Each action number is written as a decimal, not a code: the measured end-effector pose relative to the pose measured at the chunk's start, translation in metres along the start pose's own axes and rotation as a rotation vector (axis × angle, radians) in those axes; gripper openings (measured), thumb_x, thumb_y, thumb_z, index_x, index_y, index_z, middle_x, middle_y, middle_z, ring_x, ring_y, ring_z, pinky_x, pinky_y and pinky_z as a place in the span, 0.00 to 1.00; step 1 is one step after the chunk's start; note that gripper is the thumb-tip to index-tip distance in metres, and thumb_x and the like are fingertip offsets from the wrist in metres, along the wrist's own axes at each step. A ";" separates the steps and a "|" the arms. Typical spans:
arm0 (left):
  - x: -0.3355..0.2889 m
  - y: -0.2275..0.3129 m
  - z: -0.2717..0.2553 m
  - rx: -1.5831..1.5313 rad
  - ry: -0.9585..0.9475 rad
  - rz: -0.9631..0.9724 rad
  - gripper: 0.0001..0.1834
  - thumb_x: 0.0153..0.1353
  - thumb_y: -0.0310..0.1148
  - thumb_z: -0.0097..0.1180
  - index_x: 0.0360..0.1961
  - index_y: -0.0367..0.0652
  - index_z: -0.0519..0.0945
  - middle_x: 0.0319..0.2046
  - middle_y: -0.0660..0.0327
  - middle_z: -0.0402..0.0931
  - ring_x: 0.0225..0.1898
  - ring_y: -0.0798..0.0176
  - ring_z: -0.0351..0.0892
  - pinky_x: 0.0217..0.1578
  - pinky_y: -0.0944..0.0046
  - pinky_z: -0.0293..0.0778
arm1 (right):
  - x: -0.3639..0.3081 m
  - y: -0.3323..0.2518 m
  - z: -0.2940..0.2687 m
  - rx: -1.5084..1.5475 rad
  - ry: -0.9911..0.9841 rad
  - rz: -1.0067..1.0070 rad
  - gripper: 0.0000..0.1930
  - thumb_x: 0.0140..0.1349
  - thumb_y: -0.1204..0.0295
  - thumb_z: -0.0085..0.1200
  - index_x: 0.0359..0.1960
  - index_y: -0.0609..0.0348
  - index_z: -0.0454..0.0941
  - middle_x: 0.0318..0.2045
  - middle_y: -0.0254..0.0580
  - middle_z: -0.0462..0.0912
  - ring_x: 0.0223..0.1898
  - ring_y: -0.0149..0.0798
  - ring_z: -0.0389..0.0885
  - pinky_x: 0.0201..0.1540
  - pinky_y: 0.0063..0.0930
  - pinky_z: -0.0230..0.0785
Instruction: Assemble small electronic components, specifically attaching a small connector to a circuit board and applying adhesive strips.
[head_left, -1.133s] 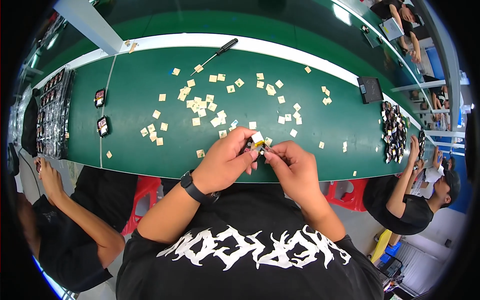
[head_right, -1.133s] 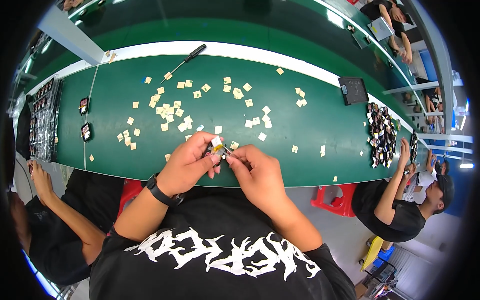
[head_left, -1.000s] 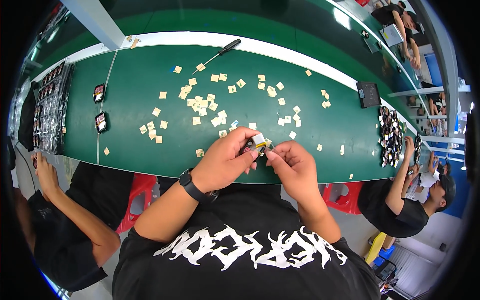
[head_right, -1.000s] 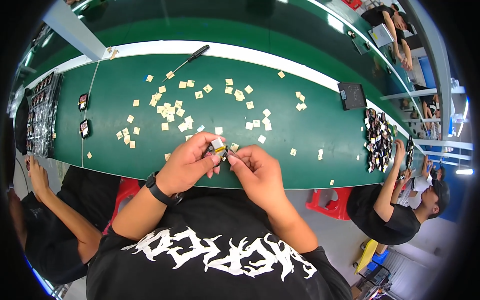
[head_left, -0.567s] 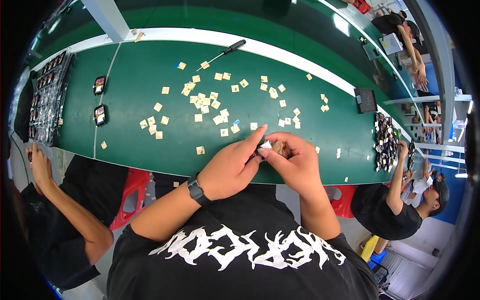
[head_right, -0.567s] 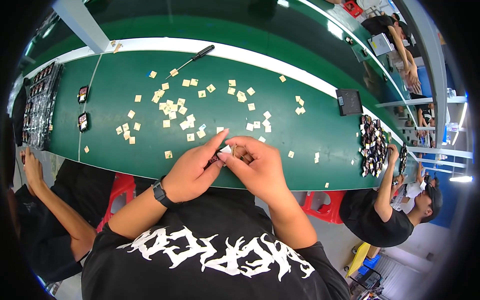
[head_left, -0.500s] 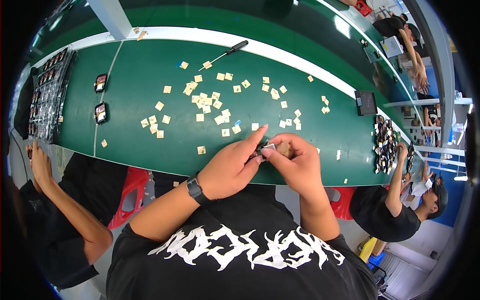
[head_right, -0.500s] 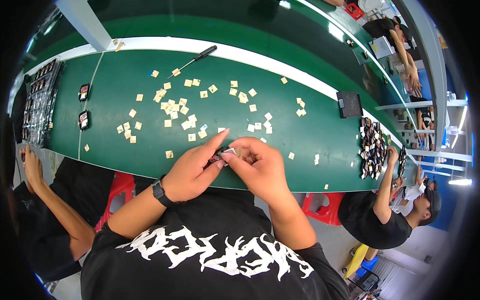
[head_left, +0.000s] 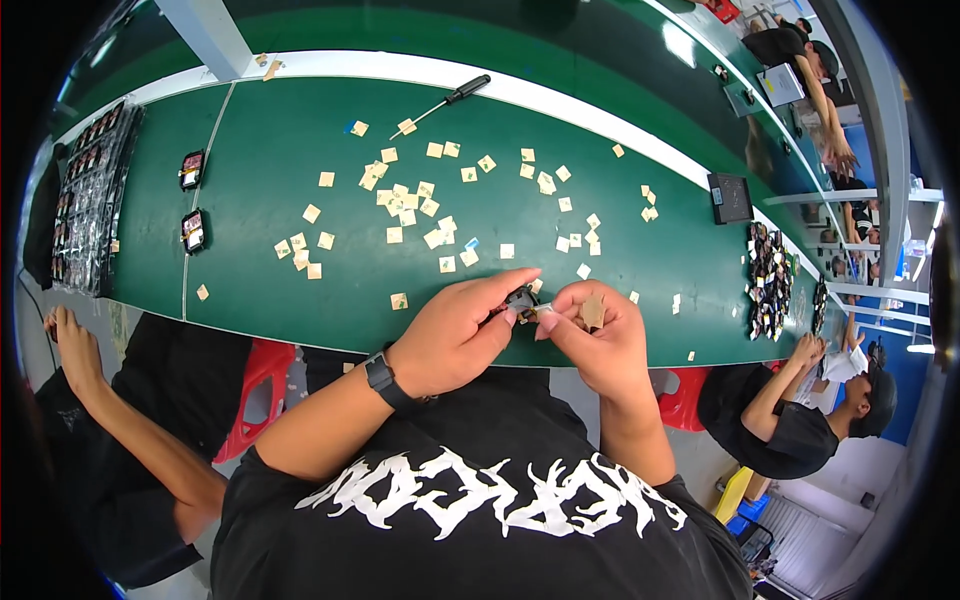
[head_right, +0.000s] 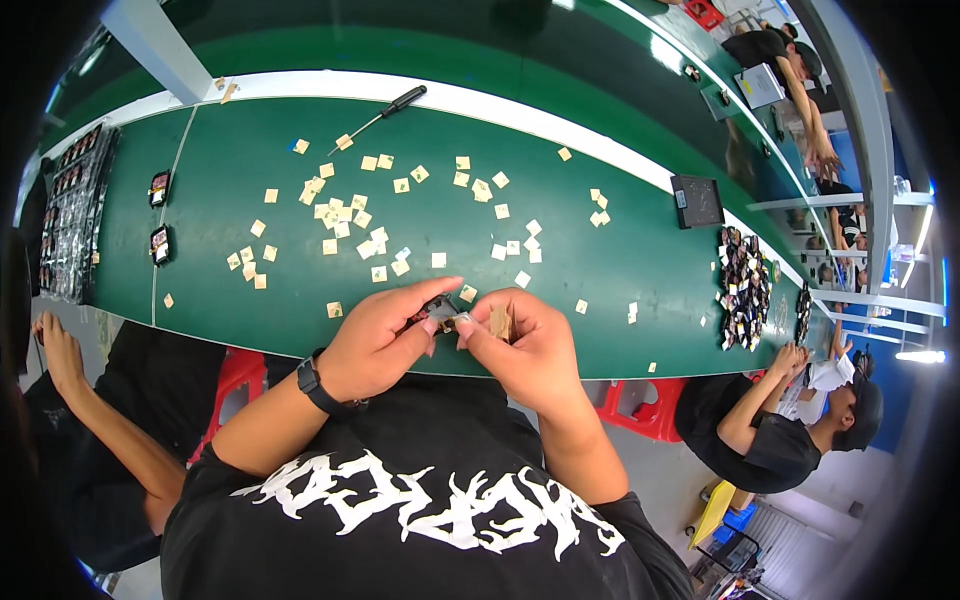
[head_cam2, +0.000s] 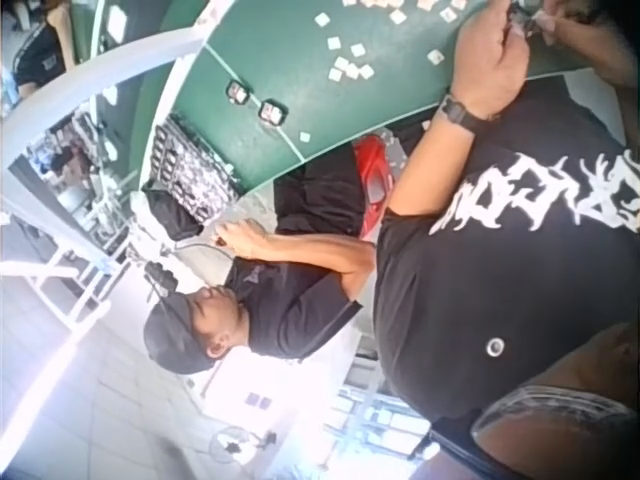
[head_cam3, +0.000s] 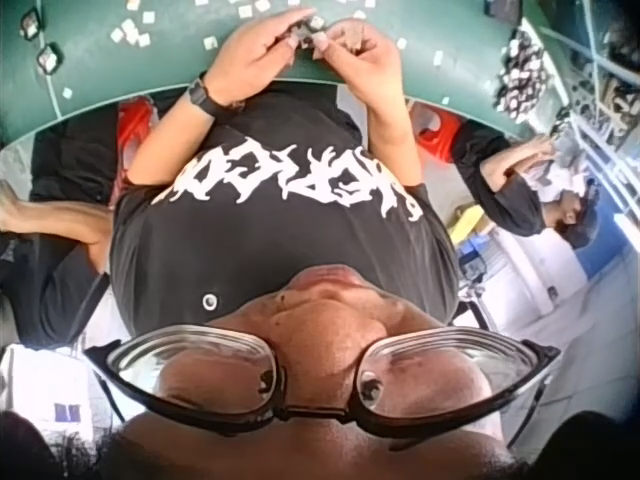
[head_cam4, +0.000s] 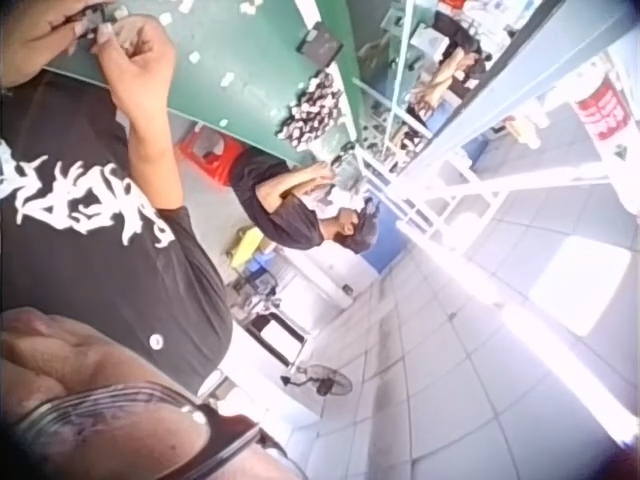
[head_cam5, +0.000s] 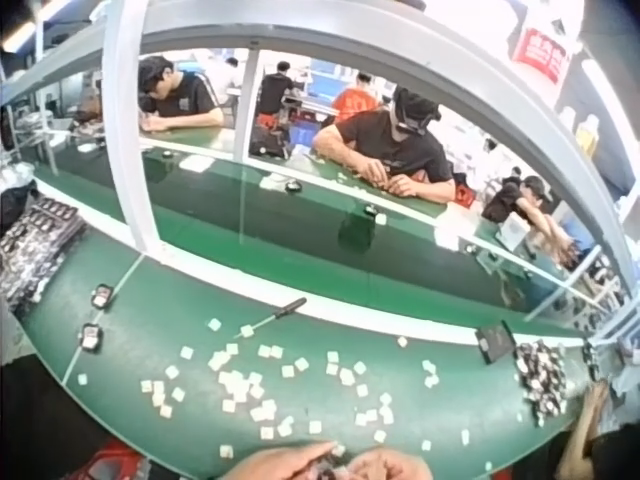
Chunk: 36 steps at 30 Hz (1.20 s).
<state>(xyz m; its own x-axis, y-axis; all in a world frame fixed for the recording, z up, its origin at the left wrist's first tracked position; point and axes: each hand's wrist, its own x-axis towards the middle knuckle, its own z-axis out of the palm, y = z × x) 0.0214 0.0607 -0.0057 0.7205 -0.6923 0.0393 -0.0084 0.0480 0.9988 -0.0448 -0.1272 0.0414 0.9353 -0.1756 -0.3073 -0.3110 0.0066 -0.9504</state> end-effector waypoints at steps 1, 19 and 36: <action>0.000 -0.002 0.000 -0.001 -0.004 -0.003 0.27 0.67 0.20 0.47 0.69 0.40 0.71 0.32 0.60 0.78 0.29 0.67 0.78 0.35 0.64 0.75 | -0.001 0.000 0.001 0.001 0.020 -0.028 0.04 0.65 0.79 0.63 0.36 0.64 0.79 0.21 0.21 0.74 0.23 0.14 0.63 0.23 0.16 0.53; 0.002 -0.008 0.002 0.080 -0.036 0.095 0.32 0.66 0.18 0.45 0.73 0.38 0.64 0.40 0.57 0.76 0.37 0.62 0.77 0.42 0.62 0.75 | -0.001 0.001 0.006 -0.512 0.093 -0.344 0.06 0.56 0.80 0.70 0.35 0.65 0.88 0.29 0.40 0.87 0.26 0.27 0.79 0.28 0.21 0.67; 0.002 -0.007 -0.010 0.038 -0.134 0.045 0.31 0.68 0.22 0.46 0.73 0.32 0.62 0.38 0.57 0.78 0.36 0.62 0.79 0.42 0.63 0.76 | 0.025 0.017 -0.002 -0.147 0.125 -0.062 0.14 0.54 0.80 0.74 0.35 0.63 0.77 0.29 0.29 0.79 0.28 0.19 0.72 0.31 0.13 0.66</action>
<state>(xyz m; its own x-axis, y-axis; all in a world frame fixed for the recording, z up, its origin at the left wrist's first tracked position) 0.0298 0.0661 -0.0132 0.6197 -0.7802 0.0851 -0.0667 0.0557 0.9962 -0.0272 -0.1335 0.0176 0.9280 -0.2921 -0.2314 -0.2834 -0.1503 -0.9471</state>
